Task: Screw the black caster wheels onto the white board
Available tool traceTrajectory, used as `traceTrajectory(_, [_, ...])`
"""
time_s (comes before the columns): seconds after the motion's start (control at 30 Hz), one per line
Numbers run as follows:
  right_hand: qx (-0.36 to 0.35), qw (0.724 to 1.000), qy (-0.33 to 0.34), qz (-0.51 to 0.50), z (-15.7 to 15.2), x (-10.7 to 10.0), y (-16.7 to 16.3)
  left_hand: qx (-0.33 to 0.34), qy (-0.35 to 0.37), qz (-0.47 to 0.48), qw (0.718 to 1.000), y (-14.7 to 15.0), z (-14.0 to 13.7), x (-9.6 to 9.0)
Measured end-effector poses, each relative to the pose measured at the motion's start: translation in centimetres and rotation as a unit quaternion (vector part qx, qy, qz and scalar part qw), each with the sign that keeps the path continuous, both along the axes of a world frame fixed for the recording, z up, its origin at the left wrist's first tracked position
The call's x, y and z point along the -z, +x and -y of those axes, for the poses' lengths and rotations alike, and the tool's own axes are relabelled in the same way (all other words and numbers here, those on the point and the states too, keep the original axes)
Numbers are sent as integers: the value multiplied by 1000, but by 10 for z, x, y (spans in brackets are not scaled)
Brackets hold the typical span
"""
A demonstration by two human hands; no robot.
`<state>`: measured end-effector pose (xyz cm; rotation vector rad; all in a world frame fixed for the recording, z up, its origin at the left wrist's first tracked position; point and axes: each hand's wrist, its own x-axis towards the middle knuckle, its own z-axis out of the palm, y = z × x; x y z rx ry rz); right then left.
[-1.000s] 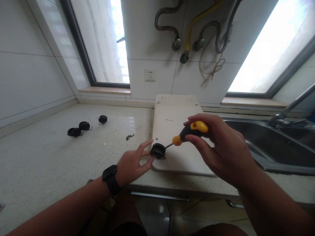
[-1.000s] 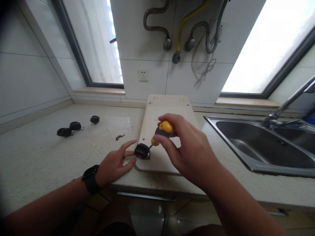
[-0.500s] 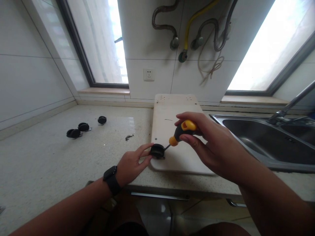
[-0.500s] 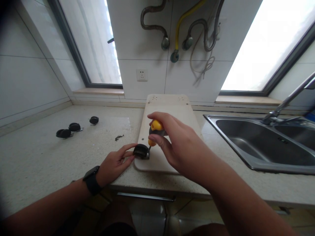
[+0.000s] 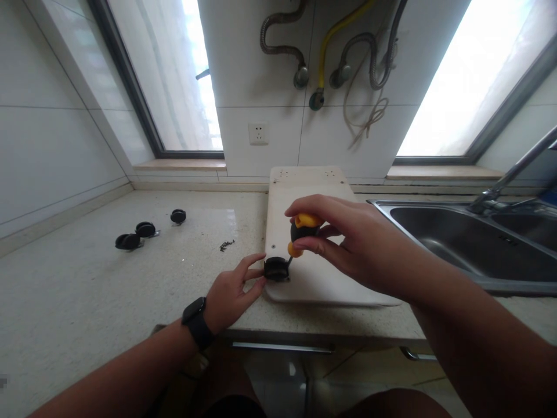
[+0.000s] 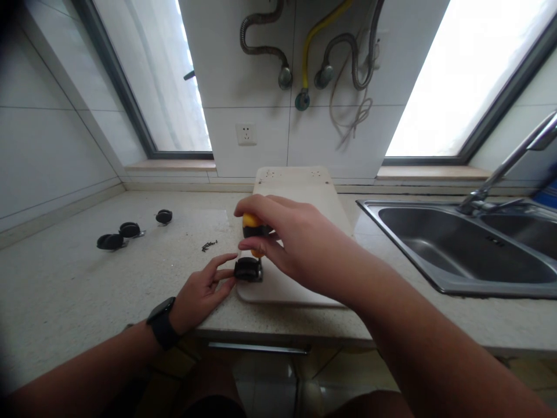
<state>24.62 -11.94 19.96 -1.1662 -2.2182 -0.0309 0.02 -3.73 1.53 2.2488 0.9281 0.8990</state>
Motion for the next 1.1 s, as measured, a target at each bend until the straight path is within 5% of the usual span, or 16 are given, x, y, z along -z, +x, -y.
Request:
traceTrajectory(0.2, [72, 992, 100, 43, -3, 5, -7, 8, 19, -12, 1000, 0, -1, -2])
traceTrajectory(0.53, [-67, 995, -74, -9, -3, -12, 3, 9, 5, -7, 1000, 1, -1, -2])
traceTrajectory(1.1, [90, 993, 78, -26, 4, 1, -30, 21, 0, 9, 1000, 2, -1, -4])
